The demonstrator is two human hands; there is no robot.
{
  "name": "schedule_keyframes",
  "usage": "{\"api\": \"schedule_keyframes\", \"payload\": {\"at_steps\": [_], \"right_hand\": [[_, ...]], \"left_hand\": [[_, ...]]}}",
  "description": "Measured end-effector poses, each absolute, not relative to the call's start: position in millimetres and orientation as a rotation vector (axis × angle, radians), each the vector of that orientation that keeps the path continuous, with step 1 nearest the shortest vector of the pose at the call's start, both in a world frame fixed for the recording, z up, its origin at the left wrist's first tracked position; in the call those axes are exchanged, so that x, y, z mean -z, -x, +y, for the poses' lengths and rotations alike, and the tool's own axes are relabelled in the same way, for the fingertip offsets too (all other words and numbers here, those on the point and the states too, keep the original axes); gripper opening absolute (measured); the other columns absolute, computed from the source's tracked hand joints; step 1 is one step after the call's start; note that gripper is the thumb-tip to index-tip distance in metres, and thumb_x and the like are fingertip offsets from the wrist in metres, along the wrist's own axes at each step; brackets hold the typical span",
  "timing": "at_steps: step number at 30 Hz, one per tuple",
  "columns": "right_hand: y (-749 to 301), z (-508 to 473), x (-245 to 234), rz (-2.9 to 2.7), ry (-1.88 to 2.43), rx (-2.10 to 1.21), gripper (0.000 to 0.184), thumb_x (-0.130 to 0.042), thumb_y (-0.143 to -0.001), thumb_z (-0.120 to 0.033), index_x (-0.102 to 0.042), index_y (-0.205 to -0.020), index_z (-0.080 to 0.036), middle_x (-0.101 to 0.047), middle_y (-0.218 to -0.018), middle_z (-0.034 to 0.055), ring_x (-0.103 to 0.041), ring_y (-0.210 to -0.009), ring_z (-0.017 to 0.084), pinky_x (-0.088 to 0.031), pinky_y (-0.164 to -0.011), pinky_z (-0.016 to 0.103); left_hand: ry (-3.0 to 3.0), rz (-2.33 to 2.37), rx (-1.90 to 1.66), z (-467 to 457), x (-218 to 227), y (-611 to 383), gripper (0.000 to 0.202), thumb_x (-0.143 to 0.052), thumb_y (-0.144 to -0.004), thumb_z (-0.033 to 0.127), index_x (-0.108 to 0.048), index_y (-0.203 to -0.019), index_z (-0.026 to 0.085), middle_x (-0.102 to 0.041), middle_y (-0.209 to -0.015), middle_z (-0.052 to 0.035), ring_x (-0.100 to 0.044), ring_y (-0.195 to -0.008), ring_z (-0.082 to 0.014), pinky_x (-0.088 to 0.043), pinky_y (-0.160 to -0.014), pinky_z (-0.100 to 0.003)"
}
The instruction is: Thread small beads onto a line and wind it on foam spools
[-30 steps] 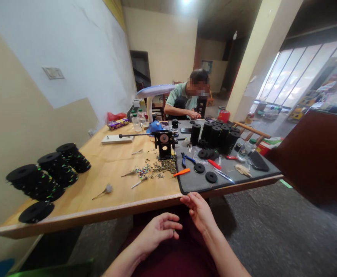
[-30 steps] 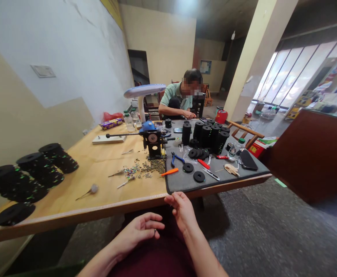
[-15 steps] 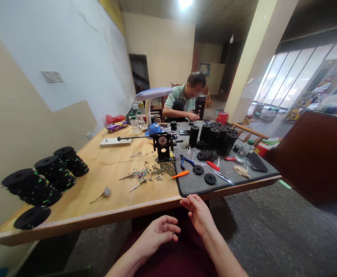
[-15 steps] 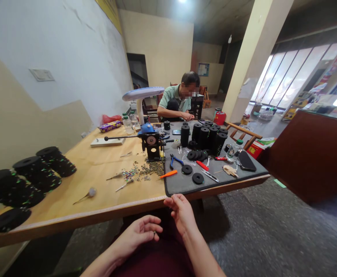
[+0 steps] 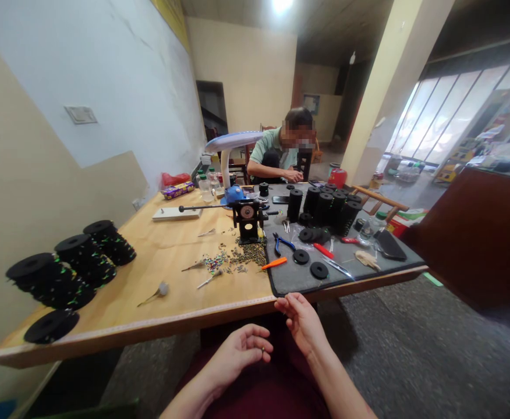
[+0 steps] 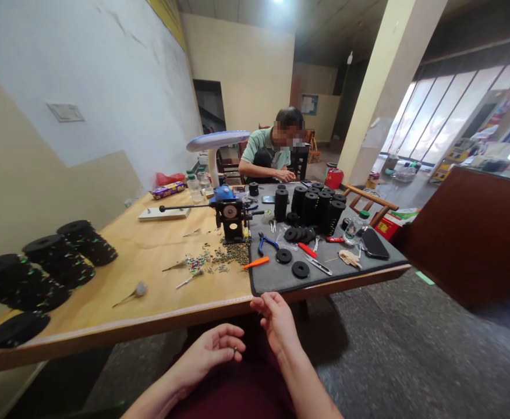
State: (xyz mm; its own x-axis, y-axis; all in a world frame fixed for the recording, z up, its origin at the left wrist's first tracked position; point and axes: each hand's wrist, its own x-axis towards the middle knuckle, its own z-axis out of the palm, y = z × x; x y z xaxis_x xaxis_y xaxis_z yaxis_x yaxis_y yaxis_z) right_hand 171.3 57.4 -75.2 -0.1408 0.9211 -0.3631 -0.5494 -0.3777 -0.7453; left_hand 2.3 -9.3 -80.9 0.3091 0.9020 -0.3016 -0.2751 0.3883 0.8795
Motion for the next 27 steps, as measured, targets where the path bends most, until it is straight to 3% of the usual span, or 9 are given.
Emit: {"api": "schedule_keyframes", "payload": {"at_steps": [4, 8, 12, 18, 20, 23, 25, 27], "right_hand": [[-170, 54, 70, -0.587, 1.005, -1.704, 0.034, -0.08, -0.061, -0.037, -0.053, -0.073, -0.02, -0.071, -0.069, 0.0005, -0.066, -0.062, 0.015, -0.026, -0.041, 0.016], [-165, 44, 64, -0.821, 0.996, -1.661, 0.033, -0.077, -0.067, -0.043, -0.054, -0.07, -0.019, -0.064, -0.057, -0.0022, -0.046, -0.041, 0.007, -0.022, -0.038, 0.016], [-153, 30, 66, -1.026, 0.972, -1.767, 0.041, -0.073, -0.066, -0.054, -0.051, -0.069, -0.019, -0.06, -0.05, -0.0029, -0.033, -0.034, 0.004, -0.017, -0.036, 0.016], [-144, 24, 79, -1.151, 1.008, -1.814, 0.053, -0.07, -0.059, -0.067, -0.047, -0.066, -0.02, -0.058, -0.045, -0.0021, -0.026, -0.031, 0.002, -0.012, -0.035, 0.017], [-145, 26, 82, -1.133, 1.025, -1.82, 0.055, -0.07, -0.056, -0.069, -0.045, -0.066, -0.021, -0.057, -0.043, -0.0024, -0.025, -0.03, 0.002, -0.01, -0.034, 0.017], [-144, 26, 86, -1.133, 1.03, -1.843, 0.056, -0.07, -0.055, -0.07, -0.045, -0.067, -0.021, -0.057, -0.042, -0.0024, -0.025, -0.029, 0.003, -0.008, -0.034, 0.017], [-143, 25, 87, -1.155, 1.007, -1.843, 0.054, -0.068, -0.059, -0.069, -0.045, -0.068, -0.021, -0.058, -0.042, -0.0022, -0.024, -0.029, 0.002, -0.008, -0.034, 0.017], [-139, 23, 89, -1.178, 0.986, -1.843, 0.054, -0.066, -0.061, -0.07, -0.044, -0.068, -0.021, -0.058, -0.042, -0.0023, -0.023, -0.029, 0.002, -0.008, -0.034, 0.017]], "left_hand": [[-0.845, 0.942, -0.929, -8, 87, -2, 0.031, -0.071, -0.063, 0.012, -0.062, -0.092, 0.014, -0.072, -0.08, -0.0063, -0.065, -0.071, -0.017, -0.043, -0.075, -0.032], [-0.922, 0.962, -0.964, -6, 100, -4, 0.031, -0.063, -0.059, 0.002, -0.062, -0.088, 0.014, -0.072, -0.075, -0.0045, -0.065, -0.07, -0.0175, -0.044, -0.073, -0.032], [-1.127, 1.114, -0.992, -4, 100, -2, 0.032, -0.056, -0.059, -0.002, -0.064, -0.086, 0.015, -0.073, -0.081, -0.006, -0.066, -0.082, -0.0215, -0.045, -0.076, -0.032], [-1.527, 1.693, -1.13, 2, 61, 56, 0.021, -0.054, -0.075, 0.014, -0.066, -0.092, 0.017, -0.071, -0.084, -0.007, -0.063, -0.076, -0.0213, -0.048, -0.071, -0.03], [-1.591, 2.084, -1.182, 4, 48, 92, 0.022, -0.053, -0.076, 0.016, -0.066, -0.094, 0.019, -0.069, -0.091, -0.0076, -0.062, -0.084, -0.0236, -0.047, -0.078, -0.033], [-1.506, 2.315, -1.244, 10, 37, 144, 0.029, -0.051, -0.072, 0.009, -0.063, -0.098, 0.018, -0.063, -0.108, -0.0127, -0.05, -0.111, -0.0306, -0.033, -0.099, -0.043], [-1.445, 2.372, -1.237, 14, 37, 169, 0.026, -0.053, -0.068, 0.007, -0.063, -0.09, 0.017, -0.063, -0.104, -0.0134, -0.048, -0.112, -0.032, -0.03, -0.101, -0.046], [-1.41, 2.348, -1.207, 18, 40, 184, 0.017, -0.056, -0.065, 0.006, -0.062, -0.076, 0.019, -0.065, -0.089, -0.0097, -0.054, -0.102, -0.0302, -0.034, -0.096, -0.045]]}}
